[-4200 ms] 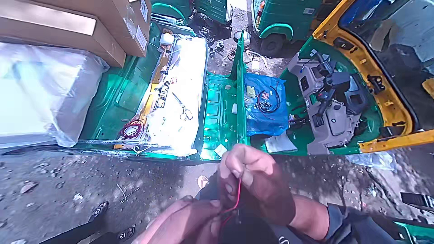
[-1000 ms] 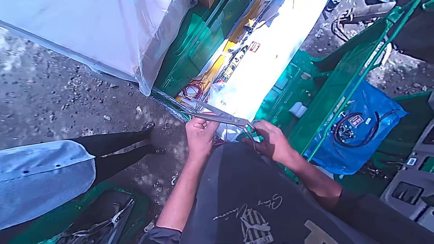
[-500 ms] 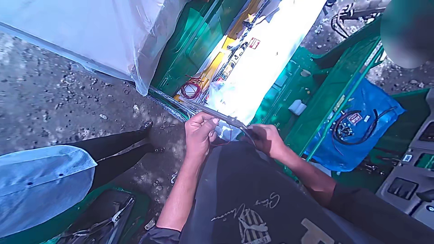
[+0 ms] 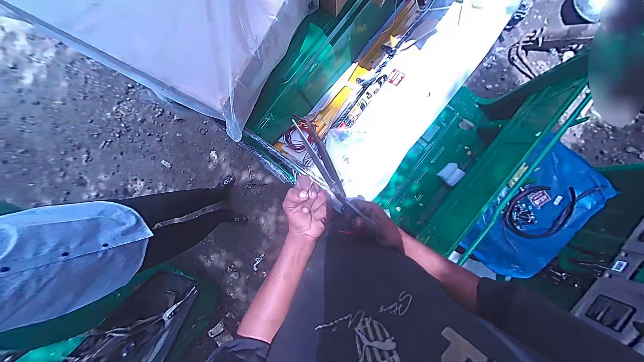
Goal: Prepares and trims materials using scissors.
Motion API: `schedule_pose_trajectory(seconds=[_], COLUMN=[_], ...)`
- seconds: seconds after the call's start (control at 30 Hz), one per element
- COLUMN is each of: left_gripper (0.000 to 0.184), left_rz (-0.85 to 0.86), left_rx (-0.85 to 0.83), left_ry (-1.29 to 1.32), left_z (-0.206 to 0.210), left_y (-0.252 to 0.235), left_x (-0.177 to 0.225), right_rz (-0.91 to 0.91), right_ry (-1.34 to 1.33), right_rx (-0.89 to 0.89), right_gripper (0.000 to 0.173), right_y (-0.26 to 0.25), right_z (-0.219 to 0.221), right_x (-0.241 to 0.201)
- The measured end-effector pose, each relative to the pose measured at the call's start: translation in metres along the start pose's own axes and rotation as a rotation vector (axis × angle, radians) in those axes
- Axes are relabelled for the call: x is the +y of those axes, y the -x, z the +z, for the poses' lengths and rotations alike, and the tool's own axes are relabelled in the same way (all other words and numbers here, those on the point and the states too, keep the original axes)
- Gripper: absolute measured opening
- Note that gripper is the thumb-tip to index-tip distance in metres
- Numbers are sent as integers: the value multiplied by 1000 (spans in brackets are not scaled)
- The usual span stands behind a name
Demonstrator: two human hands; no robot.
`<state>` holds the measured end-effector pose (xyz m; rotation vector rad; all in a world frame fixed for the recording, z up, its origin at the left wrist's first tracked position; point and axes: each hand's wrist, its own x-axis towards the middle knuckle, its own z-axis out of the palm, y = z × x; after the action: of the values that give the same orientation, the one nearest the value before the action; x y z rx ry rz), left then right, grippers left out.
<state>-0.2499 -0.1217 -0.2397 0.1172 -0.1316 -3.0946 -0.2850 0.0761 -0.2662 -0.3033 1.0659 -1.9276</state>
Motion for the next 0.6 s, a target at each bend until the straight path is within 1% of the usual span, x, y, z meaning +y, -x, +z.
schedule_pose_trajectory(seconds=[0.03, 0.07, 0.1, 0.13, 0.2, 0.23, 0.27, 0.33, 0.4, 0.47, 0.53, 0.6], left_gripper=[8, 9, 8, 7, 5, 5, 6, 7, 9, 12, 11, 13], left_rz=[15, 29, 39, 47, 94, 116, 138, 192, 230, 268, 296, 298], left_rx=[-19, -11, 32, 85, 143, 148, 160, 204, 218, 219, 256, 240], left_ry=[18, 25, 17, -18, -110, -169, -235, -351, -377, -351, -331, -272], left_z=[3, 7, 11, 14, 15, 15, 16, 18, 22, 27, 35, 42], left_y=[3, 6, 8, 9, 7, 8, 9, 9, 6, -1, -4, -8], left_x=[3, 7, 11, 17, 29, 35, 38, 45, 50, 47, 39, 35], right_rz=[15, 31, 32, 24, 23, 50, 66, 46, -6, -107, -187, -234], right_ry=[-181, -289, -266, -105, 404, 606, 733, 837, 961, 1063, 1146, 1260], right_rx=[52, 153, 293, 440, 672, 741, 767, 700, 604, 523, 440, 416], right_gripper=[44, 48, 50, 47, 34, 36, 38, 37, 40, 52, 62, 71], right_y=[-6, -11, -16, -20, -26, -21, -12, 5, 17, 19, 14, 7], right_z=[-1, -6, -18, -38, -83, -96, -100, -89, -69, -47, -23, -7], right_x=[-1, -7, -14, -19, -27, -33, -40, -52, -58, -64, -64, -59])
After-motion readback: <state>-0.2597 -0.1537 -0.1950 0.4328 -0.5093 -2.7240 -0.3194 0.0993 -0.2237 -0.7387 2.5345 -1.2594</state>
